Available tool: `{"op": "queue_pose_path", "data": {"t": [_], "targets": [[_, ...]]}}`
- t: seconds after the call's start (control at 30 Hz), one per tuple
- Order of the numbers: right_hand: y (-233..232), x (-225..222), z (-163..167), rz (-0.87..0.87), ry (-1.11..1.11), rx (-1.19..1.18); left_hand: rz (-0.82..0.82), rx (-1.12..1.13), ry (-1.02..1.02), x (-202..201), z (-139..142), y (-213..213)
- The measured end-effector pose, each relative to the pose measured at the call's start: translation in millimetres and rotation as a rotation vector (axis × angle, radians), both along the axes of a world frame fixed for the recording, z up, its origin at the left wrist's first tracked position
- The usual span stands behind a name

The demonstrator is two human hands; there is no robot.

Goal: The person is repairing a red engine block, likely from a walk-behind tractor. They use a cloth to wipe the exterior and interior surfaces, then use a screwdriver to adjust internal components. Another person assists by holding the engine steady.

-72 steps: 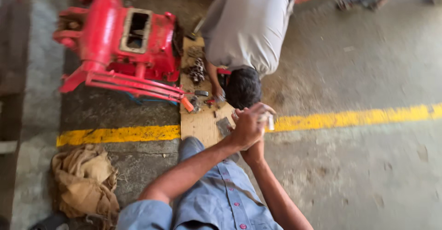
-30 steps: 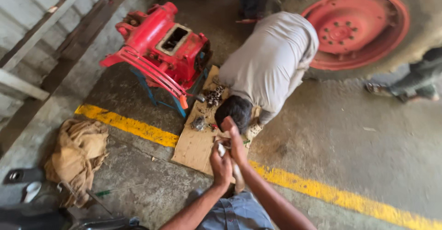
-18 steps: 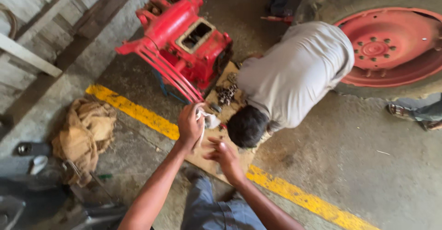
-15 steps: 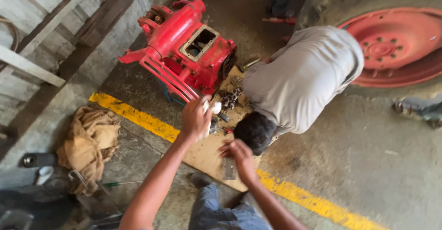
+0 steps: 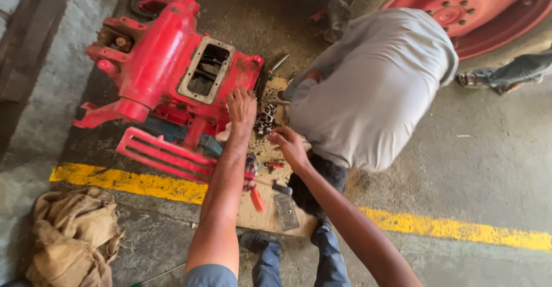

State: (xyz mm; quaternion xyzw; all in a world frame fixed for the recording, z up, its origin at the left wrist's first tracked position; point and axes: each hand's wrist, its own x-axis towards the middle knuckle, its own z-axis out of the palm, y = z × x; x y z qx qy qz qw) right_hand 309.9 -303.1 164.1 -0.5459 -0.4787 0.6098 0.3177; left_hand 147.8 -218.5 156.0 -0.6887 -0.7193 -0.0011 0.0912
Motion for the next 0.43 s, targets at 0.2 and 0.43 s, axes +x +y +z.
{"op": "queue_pose_path", "data": {"t": [0.2,0.43], "targets": [[96,-45,-34,-0.11,0.082,0.015,0.136,0.16,-0.382,-14,-9,24],[204,-75,-64,-0.172,0.307,-0.094,0.067,0.412,-0.349,-27,-28,33]]}}
